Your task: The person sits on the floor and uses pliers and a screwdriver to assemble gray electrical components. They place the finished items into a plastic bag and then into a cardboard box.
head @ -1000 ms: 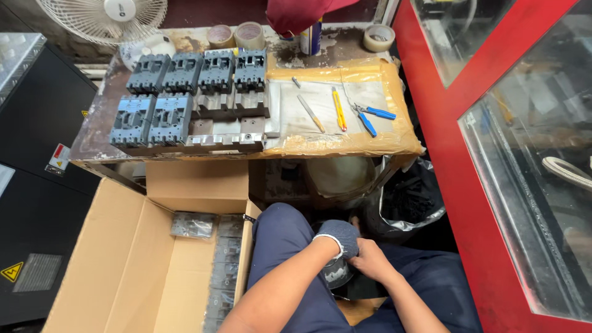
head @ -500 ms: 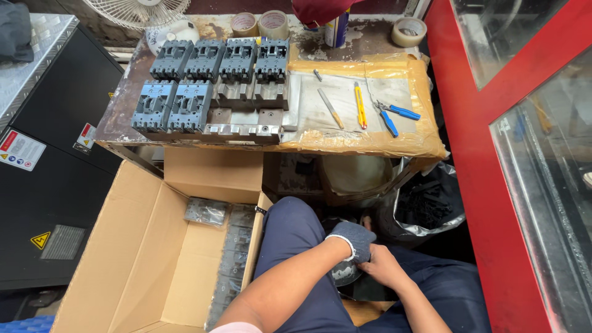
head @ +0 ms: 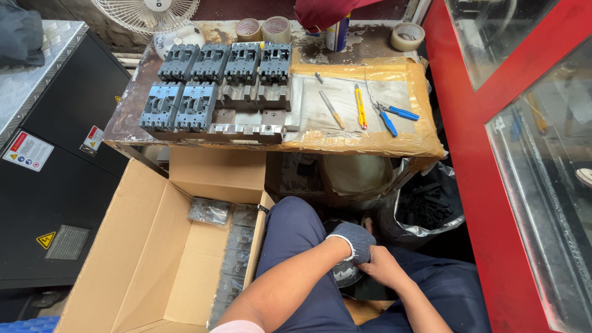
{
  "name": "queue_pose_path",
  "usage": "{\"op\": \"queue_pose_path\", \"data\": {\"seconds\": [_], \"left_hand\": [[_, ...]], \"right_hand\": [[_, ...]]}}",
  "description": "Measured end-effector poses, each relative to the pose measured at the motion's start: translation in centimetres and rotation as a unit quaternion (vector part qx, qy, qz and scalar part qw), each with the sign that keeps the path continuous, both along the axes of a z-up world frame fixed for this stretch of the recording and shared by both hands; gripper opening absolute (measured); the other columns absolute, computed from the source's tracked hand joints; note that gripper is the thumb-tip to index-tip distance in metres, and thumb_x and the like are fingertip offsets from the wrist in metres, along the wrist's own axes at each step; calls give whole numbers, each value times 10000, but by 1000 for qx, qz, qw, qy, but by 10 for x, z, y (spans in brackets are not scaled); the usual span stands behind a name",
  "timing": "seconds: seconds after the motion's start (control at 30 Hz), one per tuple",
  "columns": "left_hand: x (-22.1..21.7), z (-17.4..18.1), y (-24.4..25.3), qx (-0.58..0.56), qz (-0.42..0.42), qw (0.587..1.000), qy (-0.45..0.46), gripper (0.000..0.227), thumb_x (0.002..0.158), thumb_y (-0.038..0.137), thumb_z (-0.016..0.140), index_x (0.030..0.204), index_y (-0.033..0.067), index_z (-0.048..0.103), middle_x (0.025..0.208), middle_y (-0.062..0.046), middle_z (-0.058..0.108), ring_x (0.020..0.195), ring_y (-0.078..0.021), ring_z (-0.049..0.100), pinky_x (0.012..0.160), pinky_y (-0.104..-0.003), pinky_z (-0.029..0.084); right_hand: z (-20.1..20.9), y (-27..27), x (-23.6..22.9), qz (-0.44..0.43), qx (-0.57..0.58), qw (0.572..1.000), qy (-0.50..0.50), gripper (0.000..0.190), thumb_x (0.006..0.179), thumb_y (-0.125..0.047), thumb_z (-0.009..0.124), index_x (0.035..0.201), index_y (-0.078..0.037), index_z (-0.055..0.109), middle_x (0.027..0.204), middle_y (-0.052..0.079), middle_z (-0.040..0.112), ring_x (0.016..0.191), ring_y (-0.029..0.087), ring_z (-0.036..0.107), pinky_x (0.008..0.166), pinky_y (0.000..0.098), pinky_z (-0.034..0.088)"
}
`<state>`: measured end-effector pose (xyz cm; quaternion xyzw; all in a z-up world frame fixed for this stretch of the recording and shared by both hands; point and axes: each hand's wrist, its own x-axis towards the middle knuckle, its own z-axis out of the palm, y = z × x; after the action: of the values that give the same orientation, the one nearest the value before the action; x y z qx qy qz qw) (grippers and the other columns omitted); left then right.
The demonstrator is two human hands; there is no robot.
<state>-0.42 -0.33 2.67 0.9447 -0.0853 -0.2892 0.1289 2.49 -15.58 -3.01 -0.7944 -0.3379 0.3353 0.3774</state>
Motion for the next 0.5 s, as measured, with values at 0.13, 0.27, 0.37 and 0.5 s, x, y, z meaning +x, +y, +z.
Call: {"op": "queue_pose_path", "data": {"seconds": [0.13, 0.27, 0.37, 0.5], "left_hand": [[1, -1, -2, -1, 14, 1000, 4, 965, 711, 244, 756, 1487, -167, 355, 1094, -233, 746, 970, -354, 753, 804, -461, 596], [1, -9, -2, 6, 4, 1000, 5, 1091, 709, 245, 747, 1532, -201, 185, 1116, -246, 740, 996, -363, 744, 819, -457, 591], [3, -20, -2, 5, 1, 1000, 3, 1087, 721, 259, 746, 1533, -202, 189, 1132, -254, 733, 1011, -367, 739, 824, -460, 592], [6, -29, -2, 3, 6, 1000, 6, 1110, 737, 284, 743, 1551, -182, 148, 1136, -258, 729, 1016, -367, 737, 827, -466, 587]], "right_hand": [[0, 0, 0, 2, -10, 1000, 2, 302, 735, -97, 768, 1004, 28, 712, 928, 175, 793, 841, 273, 767, 817, 354, 573], [-1, 1, 1, 8, -25, 1000, -5, 296, 756, -124, 772, 1000, 32, 712, 917, 185, 785, 828, 280, 759, 807, 356, 575], [0, 1, 0, 6, -29, 1000, 0, 301, 759, -130, 777, 1003, 31, 710, 918, 182, 787, 827, 273, 759, 807, 352, 574], [5, 2, -2, 6, -24, 1000, 10, 298, 758, -117, 773, 1010, 28, 714, 921, 169, 798, 826, 261, 767, 810, 347, 576]]}}
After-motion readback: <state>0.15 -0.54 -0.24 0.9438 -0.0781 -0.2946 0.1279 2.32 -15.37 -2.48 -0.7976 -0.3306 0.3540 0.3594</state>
